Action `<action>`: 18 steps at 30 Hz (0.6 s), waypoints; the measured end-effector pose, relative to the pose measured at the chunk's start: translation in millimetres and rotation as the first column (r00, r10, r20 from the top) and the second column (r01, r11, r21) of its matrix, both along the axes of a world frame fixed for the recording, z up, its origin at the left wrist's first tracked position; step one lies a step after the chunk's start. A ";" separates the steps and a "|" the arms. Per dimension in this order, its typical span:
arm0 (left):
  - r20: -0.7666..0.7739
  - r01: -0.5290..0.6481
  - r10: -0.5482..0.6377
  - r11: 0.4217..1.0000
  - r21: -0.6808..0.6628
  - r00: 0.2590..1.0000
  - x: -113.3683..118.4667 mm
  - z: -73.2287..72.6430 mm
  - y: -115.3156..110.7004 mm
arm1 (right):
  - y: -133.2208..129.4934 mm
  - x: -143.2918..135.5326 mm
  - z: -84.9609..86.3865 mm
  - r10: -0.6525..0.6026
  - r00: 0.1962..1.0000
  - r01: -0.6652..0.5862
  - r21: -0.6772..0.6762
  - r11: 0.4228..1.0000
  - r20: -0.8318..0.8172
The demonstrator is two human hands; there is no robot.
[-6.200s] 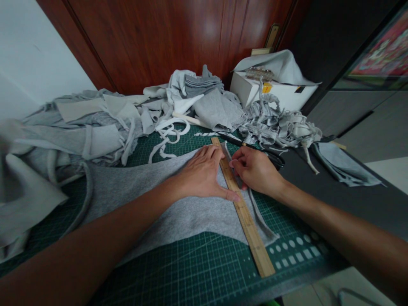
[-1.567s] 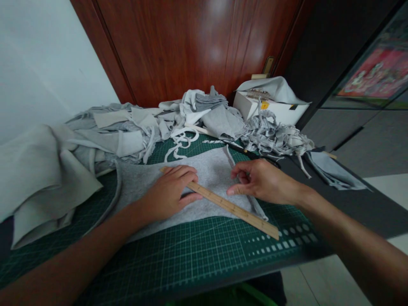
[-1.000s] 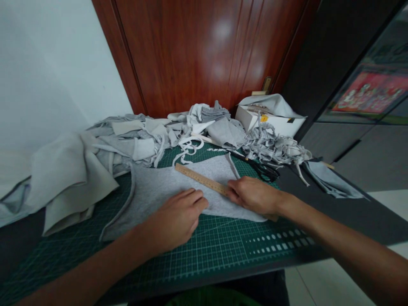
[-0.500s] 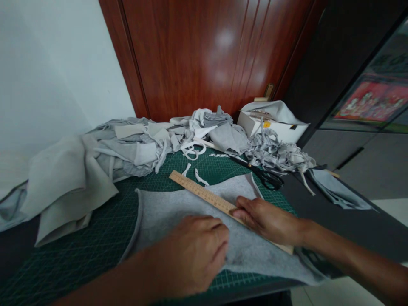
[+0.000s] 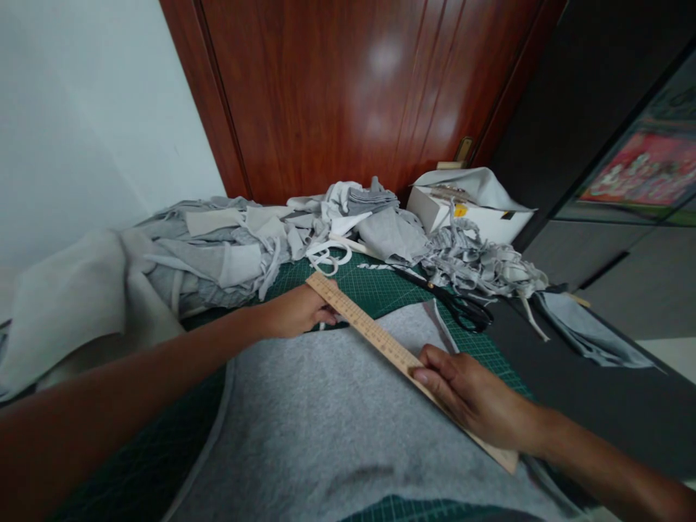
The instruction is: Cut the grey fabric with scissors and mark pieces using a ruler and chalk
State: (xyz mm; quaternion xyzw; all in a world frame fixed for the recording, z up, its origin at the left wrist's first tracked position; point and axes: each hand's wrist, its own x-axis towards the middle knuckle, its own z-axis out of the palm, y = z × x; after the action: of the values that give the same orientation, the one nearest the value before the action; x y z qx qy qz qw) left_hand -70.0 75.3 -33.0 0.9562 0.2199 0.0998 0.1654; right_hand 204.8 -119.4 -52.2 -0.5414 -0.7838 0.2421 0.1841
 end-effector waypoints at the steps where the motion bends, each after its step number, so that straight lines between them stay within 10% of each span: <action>1: 0.013 -0.027 0.027 0.999 0.018 1.000 0.9 -1.0 0.5 | 0.1 0.3 0.0 0.007 1.000 -0.007 0.002 1.000 0.017; 10: 0.257 -0.473 0.407 0.826 0.308 0.877 -20.5 38.9 60.4 | -0.4 1.9 -1.3 0.058 0.998 -0.059 0.016 0.998 0.005; 18: 0.185 -0.265 0.229 0.942 0.206 0.956 -43.7 0.9 -27.1 | -5.7 -4.2 21.3 0.129 0.973 -0.116 -0.079 0.990 0.192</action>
State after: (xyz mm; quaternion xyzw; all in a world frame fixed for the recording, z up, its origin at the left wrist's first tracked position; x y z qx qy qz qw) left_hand -113.7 48.2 -32.1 0.9226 0.3116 0.2200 0.0574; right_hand 200.6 -125.0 -30.9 -0.5193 -0.8214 0.2245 0.0724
